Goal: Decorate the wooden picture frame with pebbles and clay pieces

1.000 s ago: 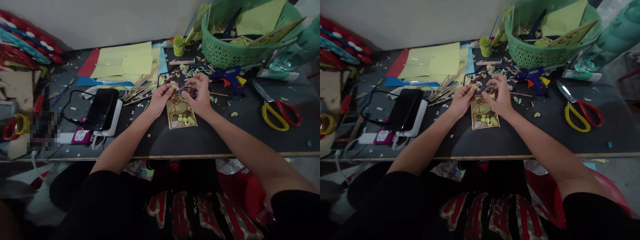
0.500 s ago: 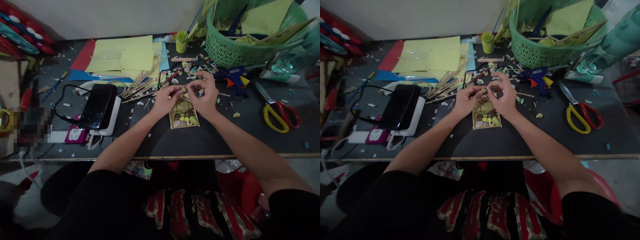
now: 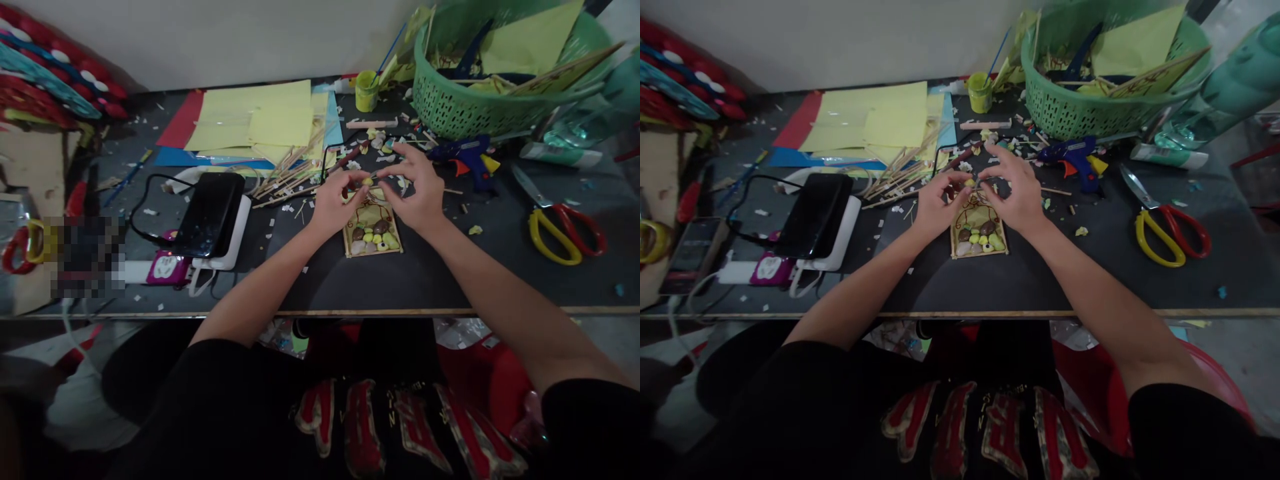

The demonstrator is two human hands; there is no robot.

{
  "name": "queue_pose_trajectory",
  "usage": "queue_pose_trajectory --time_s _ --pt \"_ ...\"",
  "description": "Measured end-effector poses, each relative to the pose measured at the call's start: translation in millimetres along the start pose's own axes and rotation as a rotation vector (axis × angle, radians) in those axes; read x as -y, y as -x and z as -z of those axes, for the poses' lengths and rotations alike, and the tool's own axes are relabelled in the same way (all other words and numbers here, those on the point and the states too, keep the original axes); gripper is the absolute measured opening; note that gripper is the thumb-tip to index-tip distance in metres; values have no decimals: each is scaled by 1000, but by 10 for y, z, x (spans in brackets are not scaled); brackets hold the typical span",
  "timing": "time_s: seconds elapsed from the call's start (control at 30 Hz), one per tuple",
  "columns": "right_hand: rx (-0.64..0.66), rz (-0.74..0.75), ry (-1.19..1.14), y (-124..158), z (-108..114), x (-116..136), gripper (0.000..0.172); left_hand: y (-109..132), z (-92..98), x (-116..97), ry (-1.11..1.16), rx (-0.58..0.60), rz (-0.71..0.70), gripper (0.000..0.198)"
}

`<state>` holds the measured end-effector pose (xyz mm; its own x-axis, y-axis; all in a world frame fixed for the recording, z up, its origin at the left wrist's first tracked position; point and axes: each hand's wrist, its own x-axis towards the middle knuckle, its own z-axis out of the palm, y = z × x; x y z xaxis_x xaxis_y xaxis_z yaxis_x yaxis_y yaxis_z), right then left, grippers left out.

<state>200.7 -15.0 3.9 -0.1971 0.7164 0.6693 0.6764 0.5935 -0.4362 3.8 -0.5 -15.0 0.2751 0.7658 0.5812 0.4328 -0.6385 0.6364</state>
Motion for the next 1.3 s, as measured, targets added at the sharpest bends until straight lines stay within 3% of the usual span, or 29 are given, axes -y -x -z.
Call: queue_pose_trajectory --time_s 0.33,0.57,0.97,1.3 --pt "-24 31 -30 49 -36 22 33 2 -9 18 27 19 -18 27" --pt "2 -7 -19 69 -68 -4 44 -1 3 -3 49 18 1 31" --pt "22 23 -14 70 -60 21 43 -2 8 -44 42 23 42 36" --pt "-23 -69 86 21 14 -71 43 7 4 15 33 12 56 28"
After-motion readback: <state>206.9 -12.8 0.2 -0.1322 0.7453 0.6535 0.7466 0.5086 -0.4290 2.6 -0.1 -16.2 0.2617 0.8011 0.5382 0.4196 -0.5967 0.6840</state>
